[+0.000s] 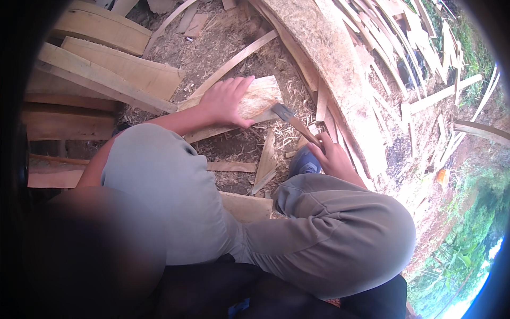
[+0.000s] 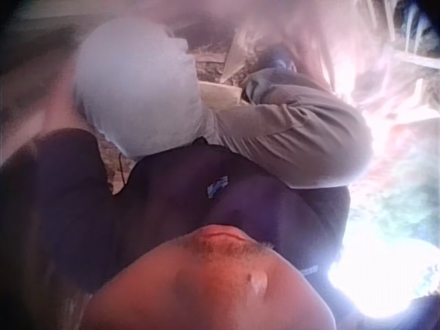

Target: The person hammers nails into a small wooden block while sitting on the ground. They repeatedly position the block, drive nails with a hammer, and inspect the wood between strikes.

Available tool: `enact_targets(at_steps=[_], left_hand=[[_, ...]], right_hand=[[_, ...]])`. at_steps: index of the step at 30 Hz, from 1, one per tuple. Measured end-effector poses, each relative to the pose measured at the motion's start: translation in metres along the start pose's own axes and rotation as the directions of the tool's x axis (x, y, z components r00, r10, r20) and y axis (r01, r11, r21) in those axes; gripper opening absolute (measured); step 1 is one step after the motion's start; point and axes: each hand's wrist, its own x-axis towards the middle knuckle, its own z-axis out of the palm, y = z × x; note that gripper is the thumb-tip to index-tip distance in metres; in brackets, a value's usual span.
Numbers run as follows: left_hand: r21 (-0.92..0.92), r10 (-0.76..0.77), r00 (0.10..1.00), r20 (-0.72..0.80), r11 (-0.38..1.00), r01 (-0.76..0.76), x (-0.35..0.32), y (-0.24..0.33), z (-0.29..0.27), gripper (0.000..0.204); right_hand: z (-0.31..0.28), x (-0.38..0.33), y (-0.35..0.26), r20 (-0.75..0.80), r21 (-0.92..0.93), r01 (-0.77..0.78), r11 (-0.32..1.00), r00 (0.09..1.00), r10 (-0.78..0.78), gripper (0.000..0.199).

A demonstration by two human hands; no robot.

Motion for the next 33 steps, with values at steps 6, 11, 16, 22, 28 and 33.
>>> enact_targets(at_steps=[6,11,16,22,28,33], left_hand=[[-0.008,0.004,1.0,-0.001,1.0,-0.004,-0.001,0.001,-0.002,0.121],[-0.045,0.01,1.0,0.001,0.999,-0.01,0.005,0.001,0.0,0.119],[-0.016,-0.003,1.0,-0.016,1.0,0.003,0.002,0.0,-0.006,0.117],[-0.035,0.031,0.999,-0.028,0.999,-0.032,0.003,0.001,0.005,0.117],[-0.006,-0.014,1.0,0.022,1.0,0.014,0.006,0.009,-0.012,0.118],[0.025,0.058,0.998,-0.026,0.998,-0.057,0.007,0.004,0.005,0.121]], right_hand=[[-0.033,0.001,-0.022,-0.234,0.032,0.241,0.97,0.945,-0.227,0.033],[0.003,0.024,0.031,-0.232,-0.229,0.226,0.947,0.932,-0.279,0.027],[-0.018,0.019,-0.004,-0.245,-0.102,0.292,0.951,0.919,-0.308,0.025],[0.019,0.023,0.015,-0.135,-0.19,0.182,0.965,0.968,-0.209,0.033],[-0.004,0.018,0.002,-0.38,-0.065,0.504,0.861,0.786,-0.488,0.036],[0.011,0.026,0.031,-0.075,-0.22,0.227,0.949,0.966,-0.249,0.039]])
